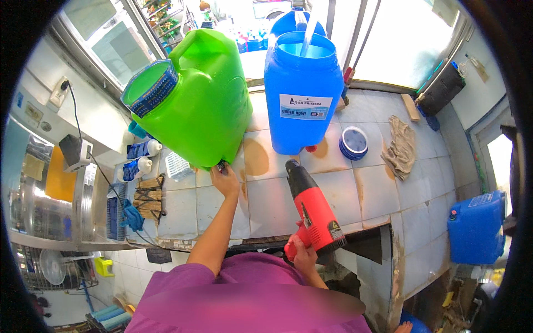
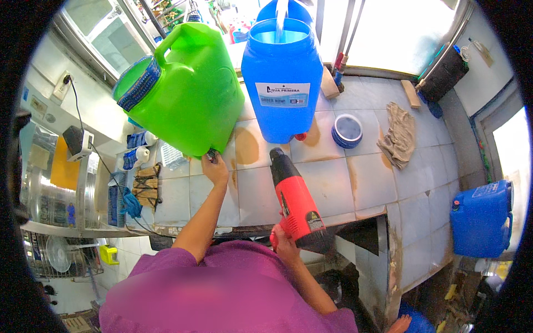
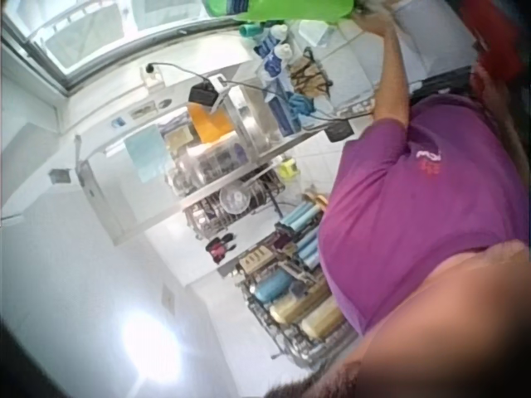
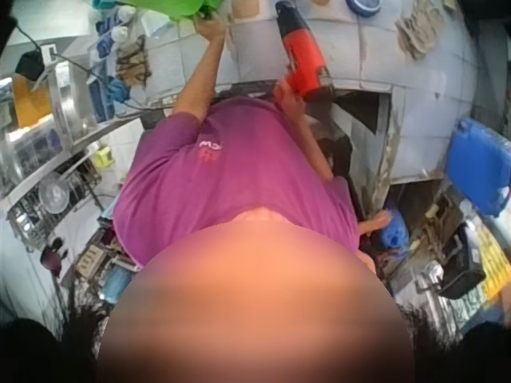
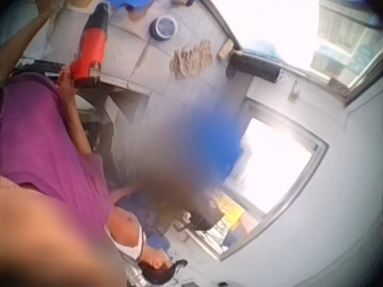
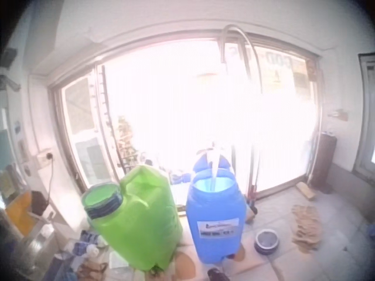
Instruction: The person uses a heat gun to shrink plastic seals onto the openings of large green and blue water containers. They wipe the tiled floor with a cloth, pour water between containers, and repeatedly apply heat to the sealed rims.
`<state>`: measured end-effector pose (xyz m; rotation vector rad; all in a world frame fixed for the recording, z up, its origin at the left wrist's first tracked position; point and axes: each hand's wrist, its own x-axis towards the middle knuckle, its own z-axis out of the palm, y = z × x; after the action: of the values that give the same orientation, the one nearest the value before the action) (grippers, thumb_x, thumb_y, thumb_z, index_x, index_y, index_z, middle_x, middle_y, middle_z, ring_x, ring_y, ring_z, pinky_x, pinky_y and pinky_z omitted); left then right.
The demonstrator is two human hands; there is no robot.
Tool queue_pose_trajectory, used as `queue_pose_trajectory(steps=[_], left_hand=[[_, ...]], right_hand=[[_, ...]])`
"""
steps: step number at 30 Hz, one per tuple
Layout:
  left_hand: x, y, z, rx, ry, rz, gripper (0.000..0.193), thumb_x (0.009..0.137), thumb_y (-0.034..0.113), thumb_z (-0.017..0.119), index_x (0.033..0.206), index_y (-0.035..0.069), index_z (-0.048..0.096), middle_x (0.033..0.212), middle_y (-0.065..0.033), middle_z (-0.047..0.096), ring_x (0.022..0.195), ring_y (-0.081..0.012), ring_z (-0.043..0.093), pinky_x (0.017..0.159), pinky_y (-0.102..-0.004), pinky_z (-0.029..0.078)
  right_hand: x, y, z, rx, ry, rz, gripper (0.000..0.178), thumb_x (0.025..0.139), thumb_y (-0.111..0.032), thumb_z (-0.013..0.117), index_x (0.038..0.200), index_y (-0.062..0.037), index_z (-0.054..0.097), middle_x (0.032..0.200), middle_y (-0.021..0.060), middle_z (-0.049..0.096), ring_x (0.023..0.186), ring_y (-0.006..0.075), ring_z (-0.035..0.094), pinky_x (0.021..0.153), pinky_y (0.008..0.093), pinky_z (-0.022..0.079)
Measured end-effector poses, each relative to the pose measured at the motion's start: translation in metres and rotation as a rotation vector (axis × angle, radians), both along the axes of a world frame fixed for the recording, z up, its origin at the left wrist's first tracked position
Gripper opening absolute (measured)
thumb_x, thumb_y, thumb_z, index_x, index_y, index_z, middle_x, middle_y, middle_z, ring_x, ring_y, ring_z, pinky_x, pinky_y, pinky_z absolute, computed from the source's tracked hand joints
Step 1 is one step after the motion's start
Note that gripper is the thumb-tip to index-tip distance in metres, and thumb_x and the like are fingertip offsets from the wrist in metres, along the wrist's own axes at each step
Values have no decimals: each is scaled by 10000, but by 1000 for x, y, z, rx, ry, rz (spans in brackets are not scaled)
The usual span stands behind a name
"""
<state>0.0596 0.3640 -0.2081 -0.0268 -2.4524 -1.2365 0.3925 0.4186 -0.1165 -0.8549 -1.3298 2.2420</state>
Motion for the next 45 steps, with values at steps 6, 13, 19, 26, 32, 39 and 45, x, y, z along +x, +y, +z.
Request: queue_pose_trajectory(steps=[6, 13, 19, 26, 32, 39, 45], left_hand=[[7, -13, 12, 14, 117, -51, 407, 843, 94, 762, 1211, -16, 628, 1058, -235, 665, 929, -411, 642, 846, -469, 510], [-12, -47, 20, 132, -196, -143, 305, 911, 216, 553, 999, 2, 751, 996, -250, 736, 904, -417, 695, 832, -462, 526], [-36, -61, 13, 180, -393, -132, 346, 879, 236, 510, 983, 15, 755, 918, -268, 725, 920, -446, 691, 851, -478, 519], [-27, -59, 34, 104, -374, -161, 349, 876, 216, 490, 976, 5, 749, 944, -279, 718, 927, -455, 681, 878, -494, 508], [-29, -66, 35, 111, -450, -245, 329, 897, 210, 513, 1015, 22, 755, 964, -281, 716, 950, -435, 692, 885, -474, 510], [-11, -115, 25, 568, -583, -459, 446, 935, 131, 517, 1359, 25, 604, 1363, -157, 654, 1148, -288, 641, 968, -399, 487], [-39, -191, 105, 729, -481, -354, 314, 969, 106, 545, 1271, 34, 592, 1255, -94, 623, 1139, -179, 571, 1026, -355, 446]], right_hand=[[-23, -2, 4, -1, 143, -51, 467, 1011, -18, 528, 1451, -18, 373, 1363, 111, 503, 789, 136, 613, 635, 304, 562], [-45, 0, -5, 63, 137, -39, 356, 1073, -185, 522, 1381, -22, 454, 1207, 93, 585, 715, 115, 597, 594, 293, 549], [-78, 7, -15, 103, 41, 204, 283, 1086, -258, 515, 1250, -39, 586, 847, 12, 602, 651, 84, 565, 534, 279, 499], [-103, -1, -3, 45, 58, 297, 324, 1085, -264, 508, 1312, -33, 520, 1078, 77, 647, 643, 101, 568, 536, 281, 508], [-110, -18, -4, -23, 54, 239, 341, 1083, -259, 515, 1335, -31, 491, 1161, 104, 645, 647, 116, 576, 549, 298, 519], [-104, -57, 6, 438, -151, 340, 289, 1024, -209, 596, 1220, 3, 594, 871, 61, 634, 738, 203, 648, 645, 363, 532], [-138, -92, 16, 1442, -169, 492, 739, 881, -104, 674, 1560, -82, 384, 1232, 121, 644, 966, 332, 692, 779, 415, 577]])
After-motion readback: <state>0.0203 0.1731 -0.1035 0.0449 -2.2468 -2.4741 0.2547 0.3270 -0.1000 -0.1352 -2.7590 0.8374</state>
